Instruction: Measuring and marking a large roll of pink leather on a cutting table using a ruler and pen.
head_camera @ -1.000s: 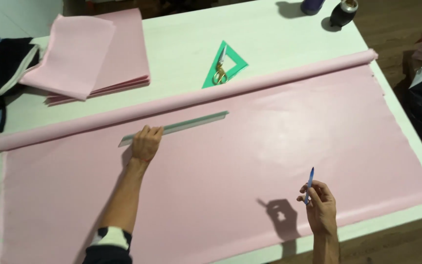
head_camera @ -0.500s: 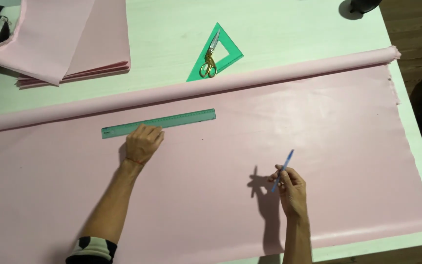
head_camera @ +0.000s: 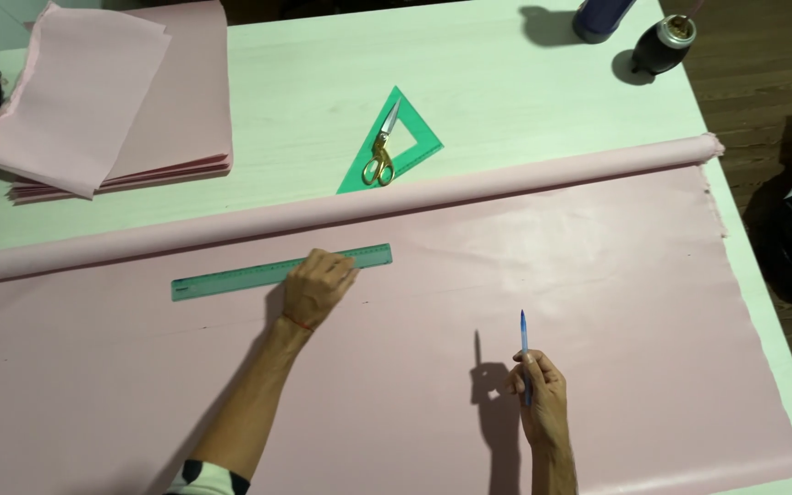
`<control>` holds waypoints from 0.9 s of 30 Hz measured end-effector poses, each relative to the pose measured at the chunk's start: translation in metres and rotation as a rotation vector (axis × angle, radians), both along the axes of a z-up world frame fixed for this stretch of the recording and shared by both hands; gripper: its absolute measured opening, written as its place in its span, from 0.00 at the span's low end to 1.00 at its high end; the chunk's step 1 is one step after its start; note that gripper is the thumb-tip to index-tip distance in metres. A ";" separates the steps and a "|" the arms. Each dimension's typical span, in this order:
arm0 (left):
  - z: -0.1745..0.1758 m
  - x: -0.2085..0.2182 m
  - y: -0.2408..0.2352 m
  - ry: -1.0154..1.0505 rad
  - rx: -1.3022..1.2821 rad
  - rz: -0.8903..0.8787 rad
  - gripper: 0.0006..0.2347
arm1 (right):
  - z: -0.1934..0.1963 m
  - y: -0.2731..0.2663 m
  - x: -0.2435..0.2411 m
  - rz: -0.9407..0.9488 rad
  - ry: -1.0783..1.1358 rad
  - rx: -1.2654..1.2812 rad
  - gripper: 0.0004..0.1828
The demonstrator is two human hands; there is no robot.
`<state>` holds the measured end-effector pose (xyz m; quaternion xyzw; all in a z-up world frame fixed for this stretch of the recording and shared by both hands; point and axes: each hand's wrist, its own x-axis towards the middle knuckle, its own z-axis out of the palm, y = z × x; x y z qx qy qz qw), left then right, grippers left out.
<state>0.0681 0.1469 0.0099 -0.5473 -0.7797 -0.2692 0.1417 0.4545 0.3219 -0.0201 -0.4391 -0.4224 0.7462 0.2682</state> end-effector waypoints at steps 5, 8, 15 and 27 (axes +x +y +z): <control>0.013 -0.026 -0.025 -0.002 -0.117 0.060 0.12 | 0.000 0.001 0.014 -0.023 -0.002 0.001 0.13; 0.002 -0.043 -0.041 0.054 -0.249 0.012 0.13 | -0.002 -0.002 0.023 -0.006 -0.002 -0.001 0.13; 0.017 -0.055 -0.037 0.153 -0.431 -0.179 0.07 | 0.002 -0.011 0.036 -0.043 0.043 0.058 0.12; 0.001 -0.045 -0.043 0.186 -0.423 -0.158 0.02 | 0.034 -0.093 0.074 -0.091 0.226 0.096 0.13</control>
